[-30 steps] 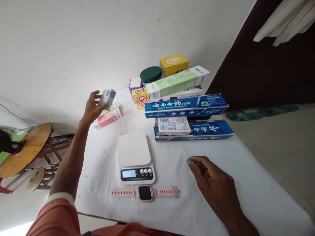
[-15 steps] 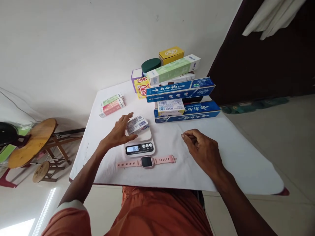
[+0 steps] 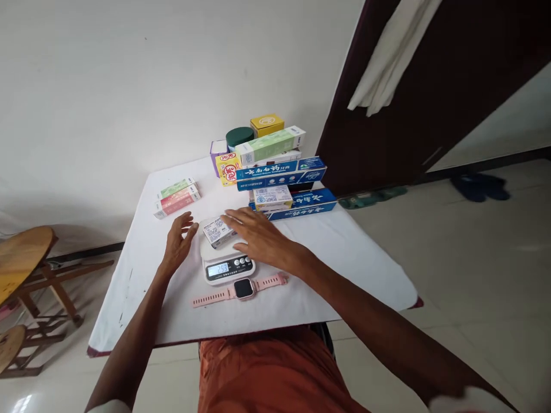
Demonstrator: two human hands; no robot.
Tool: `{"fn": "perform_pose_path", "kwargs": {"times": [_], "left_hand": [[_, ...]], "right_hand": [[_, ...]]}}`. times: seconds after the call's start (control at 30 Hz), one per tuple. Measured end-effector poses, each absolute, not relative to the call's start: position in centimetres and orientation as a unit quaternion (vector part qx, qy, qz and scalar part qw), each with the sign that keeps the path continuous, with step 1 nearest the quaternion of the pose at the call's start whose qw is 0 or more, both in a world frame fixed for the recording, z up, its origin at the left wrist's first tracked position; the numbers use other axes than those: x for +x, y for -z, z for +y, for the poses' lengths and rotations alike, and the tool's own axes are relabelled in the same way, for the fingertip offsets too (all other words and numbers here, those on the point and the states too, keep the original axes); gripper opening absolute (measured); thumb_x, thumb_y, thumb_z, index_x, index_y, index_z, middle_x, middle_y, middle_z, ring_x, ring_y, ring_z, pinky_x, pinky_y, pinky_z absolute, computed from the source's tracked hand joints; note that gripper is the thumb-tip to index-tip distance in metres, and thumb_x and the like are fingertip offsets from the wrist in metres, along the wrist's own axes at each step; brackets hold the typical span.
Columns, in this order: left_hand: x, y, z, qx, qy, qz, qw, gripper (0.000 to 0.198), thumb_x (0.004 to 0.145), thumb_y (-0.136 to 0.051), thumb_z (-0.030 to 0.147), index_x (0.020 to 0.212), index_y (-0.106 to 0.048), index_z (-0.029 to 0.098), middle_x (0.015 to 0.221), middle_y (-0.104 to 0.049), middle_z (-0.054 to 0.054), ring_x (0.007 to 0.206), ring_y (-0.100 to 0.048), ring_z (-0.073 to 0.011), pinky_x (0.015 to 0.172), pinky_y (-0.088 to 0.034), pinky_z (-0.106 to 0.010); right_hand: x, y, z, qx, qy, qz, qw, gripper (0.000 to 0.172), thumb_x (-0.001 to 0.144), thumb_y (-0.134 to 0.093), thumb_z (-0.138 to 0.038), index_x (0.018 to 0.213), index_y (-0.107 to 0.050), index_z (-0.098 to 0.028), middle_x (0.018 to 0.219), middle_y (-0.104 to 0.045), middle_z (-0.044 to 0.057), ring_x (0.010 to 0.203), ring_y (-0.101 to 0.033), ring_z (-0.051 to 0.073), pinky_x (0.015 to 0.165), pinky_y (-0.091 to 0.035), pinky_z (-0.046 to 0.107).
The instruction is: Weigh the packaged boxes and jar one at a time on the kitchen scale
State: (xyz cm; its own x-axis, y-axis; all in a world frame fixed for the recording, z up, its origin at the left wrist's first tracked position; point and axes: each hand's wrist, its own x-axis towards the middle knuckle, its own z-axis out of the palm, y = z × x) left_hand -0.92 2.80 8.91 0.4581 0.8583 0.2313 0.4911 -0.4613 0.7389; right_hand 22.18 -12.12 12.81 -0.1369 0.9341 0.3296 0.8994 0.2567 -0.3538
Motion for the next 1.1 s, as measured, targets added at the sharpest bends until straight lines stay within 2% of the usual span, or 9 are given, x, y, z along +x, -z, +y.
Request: {"fn": "perform_pose_path", "kwargs": {"times": [0.07, 0.17, 0.23, 0.3, 0.47, 0.63, 0.77, 0.87, 1.1], "left_hand": [[-1.0, -7.9, 3.5, 0.781, -0.33, 0.439, 0.298, 0.06, 0.099, -0.056, 0.068, 0.14, -0.06, 0.025, 0.139, -0.069, -0.016, 0.127, -0.068, -0.0311, 0.098, -0.059, -0.047], [-1.7, -7.0, 4.0, 0.772, -0.358, 0.443, 0.281, 0.061, 0.099, -0.055, 0.067, 0.137, -0.063, 0.021, 0.132, -0.072, -0.017, 0.121, -0.07, -0.0314, 0.09, -0.06, -0.044], [-2.4, -6.9, 4.1, 0.776, -0.367, 0.437, 0.269, 0.06, 0.099, -0.056, 0.066, 0.136, -0.065, 0.019, 0.13, -0.073, -0.017, 0.117, -0.072, -0.0306, 0.087, -0.061, -0.042], [-2.7, -7.0, 4.0, 0.784, -0.371, 0.428, 0.253, 0.058, 0.1, -0.056, 0.064, 0.134, -0.066, 0.018, 0.128, -0.073, -0.016, 0.113, -0.073, -0.0288, 0.085, -0.061, -0.041], [-2.6, -7.5, 3.6, 0.816, -0.38, 0.389, 0.197, 0.05, 0.101, -0.057, 0.057, 0.13, -0.068, 0.018, 0.119, -0.074, -0.014, 0.103, -0.074, -0.0258, 0.087, -0.062, -0.042], [-2.7, -7.5, 3.4, 0.817, -0.38, 0.386, 0.198, 0.046, 0.101, -0.057, 0.055, 0.125, -0.07, 0.018, 0.119, -0.073, -0.013, 0.1, -0.074, -0.025, 0.085, -0.063, -0.041], [-2.7, -7.2, 3.3, 0.816, -0.36, 0.396, 0.218, 0.046, 0.099, -0.057, 0.057, 0.119, -0.073, 0.019, 0.118, -0.072, -0.013, 0.098, -0.074, -0.0251, 0.083, -0.063, -0.041], [-2.5, -7.1, 3.3, 0.817, -0.342, 0.403, 0.23, 0.046, 0.099, -0.057, 0.057, 0.117, -0.073, 0.019, 0.117, -0.072, -0.013, 0.099, -0.075, -0.0256, 0.08, -0.063, -0.04], [-2.7, -6.9, 3.7, 0.816, -0.333, 0.416, 0.224, 0.046, 0.098, -0.057, 0.058, 0.115, -0.074, 0.019, 0.115, -0.073, -0.012, 0.097, -0.075, -0.026, 0.08, -0.063, -0.041]], "right_hand": [[21.5, -13.8, -9.2, -0.604, -0.05, -0.777, 0.169, 0.065, 0.085, -0.081, -0.017, 0.147, -0.059, -0.023, 0.168, -0.05, 0.013, 0.15, -0.047, 0.037, 0.117, -0.047, 0.058], [21.3, -14.9, -6.2, -0.586, -0.092, -0.802, 0.076, 0.061, 0.081, -0.088, -0.028, 0.136, -0.063, -0.02, 0.15, -0.067, 0.011, 0.14, -0.055, 0.036, 0.11, -0.051, 0.055], [21.4, -15.4, -5.2, -0.585, -0.096, -0.804, 0.052, 0.05, 0.079, -0.09, -0.027, 0.124, -0.068, -0.02, 0.132, -0.075, 0.007, 0.127, -0.062, 0.032, 0.103, -0.054, 0.049], [21.2, -15.8, -5.1, -0.587, -0.08, -0.804, 0.05, 0.044, 0.08, -0.088, -0.022, 0.119, -0.068, -0.02, 0.125, -0.076, 0.006, 0.119, -0.063, 0.029, 0.097, -0.056, 0.044], [21.5, -16.9, -9.3, -0.585, -0.045, -0.804, 0.099, 0.047, 0.092, -0.074, -0.021, 0.137, -0.061, -0.016, 0.135, -0.07, 0.012, 0.127, -0.058, 0.029, 0.106, -0.054, 0.045], [27.2, -16.9, -17.9, -0.651, 0.038, -0.72, 0.238, 0.053, 0.094, -0.068, -0.025, 0.146, -0.058, -0.027, 0.138, -0.062, 0.012, 0.131, -0.056, 0.033, 0.113, -0.052, 0.054], [34.3, -14.8, -21.5, -0.746, 0.102, -0.611, 0.244, 0.053, 0.094, -0.07, -0.036, 0.145, -0.062, -0.025, 0.13, -0.058, 0.015, 0.122, -0.056, 0.037, 0.103, -0.055, 0.056], [37.9, -12.4, -20.5, -0.776, 0.088, -0.584, 0.222, 0.053, 0.093, -0.071, -0.041, 0.143, -0.064, -0.025, 0.124, -0.06, 0.015, 0.116, -0.056, 0.037, 0.096, -0.056, 0.056], [39.2, -9.1, -15.9, -0.774, 0.043, -0.585, 0.239, 0.057, 0.088, -0.07, -0.029, 0.143, -0.063, -0.02, 0.13, -0.065, 0.017, 0.122, -0.058, 0.04, 0.107, -0.053, 0.06]]}}
